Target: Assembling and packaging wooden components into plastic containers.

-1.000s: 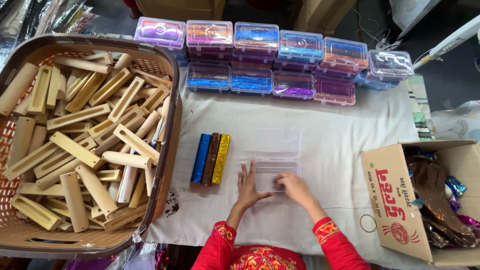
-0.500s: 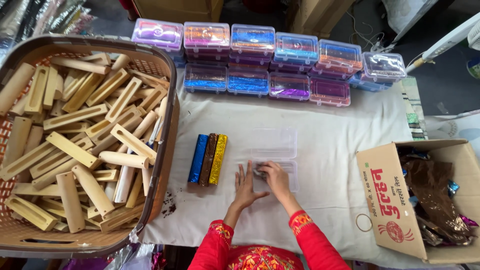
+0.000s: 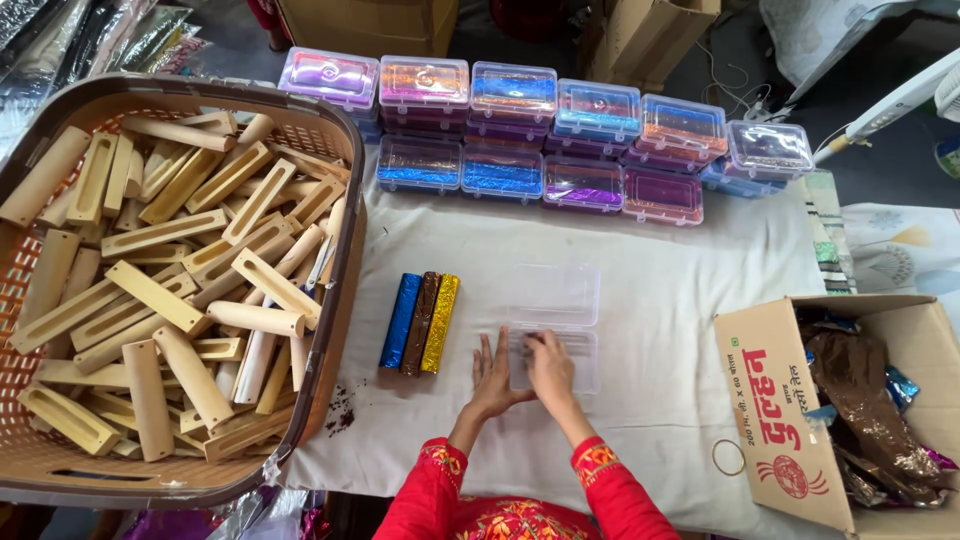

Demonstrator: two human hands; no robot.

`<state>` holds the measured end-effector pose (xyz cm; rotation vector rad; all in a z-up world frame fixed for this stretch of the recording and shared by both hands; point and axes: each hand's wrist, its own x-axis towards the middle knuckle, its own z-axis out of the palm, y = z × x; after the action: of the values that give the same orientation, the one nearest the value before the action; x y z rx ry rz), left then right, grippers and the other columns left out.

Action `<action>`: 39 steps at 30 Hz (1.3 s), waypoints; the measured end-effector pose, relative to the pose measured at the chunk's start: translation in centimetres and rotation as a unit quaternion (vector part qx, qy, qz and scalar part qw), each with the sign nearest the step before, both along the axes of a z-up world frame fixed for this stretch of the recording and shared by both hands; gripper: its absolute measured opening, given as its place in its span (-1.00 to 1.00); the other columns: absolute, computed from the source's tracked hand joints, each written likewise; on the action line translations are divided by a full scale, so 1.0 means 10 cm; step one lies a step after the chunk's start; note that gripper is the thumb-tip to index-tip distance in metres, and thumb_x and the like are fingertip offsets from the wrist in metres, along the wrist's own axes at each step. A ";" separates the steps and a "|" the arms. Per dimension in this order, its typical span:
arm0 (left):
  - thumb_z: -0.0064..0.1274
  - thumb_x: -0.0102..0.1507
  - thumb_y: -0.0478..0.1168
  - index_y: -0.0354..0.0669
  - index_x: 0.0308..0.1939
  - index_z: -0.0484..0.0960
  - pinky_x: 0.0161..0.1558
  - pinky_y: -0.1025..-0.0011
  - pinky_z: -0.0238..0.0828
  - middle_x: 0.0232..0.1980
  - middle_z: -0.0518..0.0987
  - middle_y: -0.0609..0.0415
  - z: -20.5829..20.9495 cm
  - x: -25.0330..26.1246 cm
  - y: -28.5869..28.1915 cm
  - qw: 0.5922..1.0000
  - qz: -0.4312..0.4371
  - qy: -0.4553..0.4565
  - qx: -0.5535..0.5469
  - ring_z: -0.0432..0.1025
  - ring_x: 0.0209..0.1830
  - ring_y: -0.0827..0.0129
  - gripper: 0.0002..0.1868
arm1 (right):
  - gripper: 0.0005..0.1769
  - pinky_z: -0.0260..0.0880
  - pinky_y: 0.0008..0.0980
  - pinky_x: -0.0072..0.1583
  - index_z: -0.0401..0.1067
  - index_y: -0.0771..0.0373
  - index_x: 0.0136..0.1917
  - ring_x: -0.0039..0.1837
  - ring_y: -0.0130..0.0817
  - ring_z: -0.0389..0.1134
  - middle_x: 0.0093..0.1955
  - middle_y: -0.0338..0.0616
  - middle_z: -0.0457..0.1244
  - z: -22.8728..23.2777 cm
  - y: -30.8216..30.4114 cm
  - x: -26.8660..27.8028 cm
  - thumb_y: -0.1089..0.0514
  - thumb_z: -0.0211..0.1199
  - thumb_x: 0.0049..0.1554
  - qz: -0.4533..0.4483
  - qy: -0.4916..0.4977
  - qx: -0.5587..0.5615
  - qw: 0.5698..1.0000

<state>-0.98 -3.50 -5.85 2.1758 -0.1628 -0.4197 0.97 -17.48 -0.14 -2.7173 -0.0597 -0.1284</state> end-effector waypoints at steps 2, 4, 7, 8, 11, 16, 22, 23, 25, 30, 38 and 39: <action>0.47 -0.09 0.27 -0.06 0.63 -0.48 0.55 -0.05 -0.74 0.74 -0.32 0.00 -0.10 -0.01 0.01 1.000 0.007 -0.009 -0.003 -0.65 0.70 -0.04 0.61 | -0.54 0.42 -0.11 0.15 0.56 0.13 0.10 0.19 -0.05 0.33 0.16 -0.16 0.30 0.02 0.11 0.01 0.37 0.25 -0.08 0.059 0.031 0.039 0.997; 0.47 -0.08 0.27 -0.05 0.64 -0.47 0.56 -0.04 -0.74 0.74 -0.31 0.01 -0.04 -0.04 0.02 1.000 0.010 -0.008 -0.007 -0.64 0.70 -0.03 0.60 | -0.56 0.42 -0.12 0.16 0.56 0.13 0.08 0.20 -0.05 0.33 0.15 -0.15 0.30 -0.13 -0.03 -0.02 0.38 0.24 -0.09 0.090 0.040 0.040 0.994; 0.48 -0.08 0.27 -0.04 0.63 -0.47 0.56 -0.03 -0.74 0.74 -0.33 0.00 0.08 -0.04 0.02 1.000 0.016 -0.007 -0.013 -0.65 0.70 -0.01 0.60 | -0.74 0.42 -0.07 0.09 0.58 0.14 -0.11 0.20 -0.01 0.33 0.16 -0.10 0.30 -0.28 -0.37 0.03 0.32 0.27 -0.10 0.129 0.057 -0.045 0.989; 0.48 -0.08 0.26 -0.05 0.63 -0.49 0.56 -0.03 -0.75 0.73 -0.35 -0.02 0.13 -0.04 0.01 1.000 0.016 -0.004 -0.014 -0.67 0.69 0.00 0.61 | -0.90 0.42 -0.02 0.02 0.59 0.14 -0.26 0.20 0.03 0.31 0.17 -0.05 0.29 -0.32 -0.51 0.06 0.26 0.32 -0.11 0.133 0.069 -0.128 0.980; 0.48 -0.08 0.25 -0.06 0.62 -0.50 0.55 -0.04 -0.76 0.73 -0.36 -0.03 0.15 -0.03 0.03 1.000 0.013 -0.002 -0.007 -0.69 0.69 0.00 0.61 | -0.76 0.44 -0.07 0.04 0.53 0.16 -0.41 0.14 -0.06 0.36 0.03 -0.14 0.33 -0.17 -0.80 0.05 0.18 0.28 0.08 0.124 0.144 -0.140 0.972; 0.49 -0.08 0.23 -0.07 0.62 -0.49 0.55 -0.05 -0.75 0.73 -0.34 -0.03 0.09 -0.03 0.00 1.000 0.014 -0.015 -0.007 -0.67 0.69 -0.01 0.61 | -0.90 0.42 -0.09 0.05 0.56 0.13 -0.39 0.08 -0.09 0.40 -0.08 -0.16 0.40 -0.09 -0.51 0.12 0.30 0.28 -0.18 0.181 0.167 -0.034 0.969; 0.47 -0.07 0.23 -0.06 0.66 -0.44 0.57 -0.07 -0.73 0.73 -0.22 -0.01 -0.04 -0.02 0.00 0.999 0.029 -0.005 -0.015 -0.62 0.72 -0.03 0.58 | -0.73 0.44 -0.17 0.08 0.60 0.13 -0.24 0.11 -0.13 0.42 0.00 -0.21 0.42 -0.02 0.02 0.07 0.40 0.17 -0.09 0.129 0.106 0.067 0.984; 0.47 -0.06 0.24 -0.06 0.66 -0.43 0.57 -0.07 -0.72 0.73 -0.21 -0.02 -0.04 -0.04 0.01 0.999 0.029 -0.006 -0.017 -0.61 0.72 -0.04 0.58 | -0.65 0.45 -0.18 0.09 0.63 0.11 -0.19 0.13 -0.12 0.41 0.06 -0.25 0.43 0.00 0.01 0.03 0.45 0.13 -0.08 0.101 0.048 0.098 0.989; 0.48 -0.07 0.25 -0.08 0.65 -0.43 0.56 -0.07 -0.71 0.73 -0.25 -0.06 0.04 -0.06 0.02 0.999 0.030 -0.020 -0.016 -0.61 0.72 -0.05 0.59 | -0.64 0.45 -0.18 0.11 0.62 0.10 -0.12 0.17 -0.14 0.39 0.10 -0.26 0.40 -0.10 -0.29 -0.04 0.43 0.15 -0.06 0.068 0.010 0.065 0.996; 0.47 -0.08 0.25 -0.13 0.64 -0.45 0.56 -0.07 -0.71 0.74 -0.31 -0.11 0.09 -0.08 0.00 0.999 0.027 -0.036 -0.016 -0.63 0.71 -0.07 0.60 | -0.61 0.44 -0.15 0.14 0.59 0.12 0.06 0.20 -0.12 0.35 0.19 -0.26 0.34 -0.21 -0.62 -0.12 0.38 0.20 -0.02 0.007 -0.059 -0.038 0.997; 0.46 0.00 0.27 -0.11 0.68 -0.39 0.55 -0.10 -0.68 0.77 -0.31 -0.09 -0.33 -0.03 -0.02 0.998 0.011 -0.063 0.020 -0.64 0.70 -0.12 0.54 | -0.65 0.43 -0.11 0.14 0.57 0.14 0.12 0.19 -0.06 0.34 0.17 -0.15 0.29 -0.08 0.30 0.03 0.24 0.30 0.02 0.020 -0.001 0.022 1.000; 0.46 0.00 0.27 -0.11 0.68 -0.39 0.55 -0.10 -0.68 0.77 -0.31 -0.09 -0.30 -0.04 -0.02 0.998 0.012 -0.062 0.019 -0.64 0.70 -0.12 0.54 | -0.65 0.43 -0.11 0.14 0.57 0.14 0.12 0.19 -0.06 0.34 0.17 -0.15 0.29 -0.01 0.27 0.00 0.24 0.30 0.02 0.021 0.000 0.020 1.000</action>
<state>-1.38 -3.67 -8.89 2.2391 -0.1986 -0.2756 0.99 -14.74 -0.23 -2.6738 -0.1119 -0.1169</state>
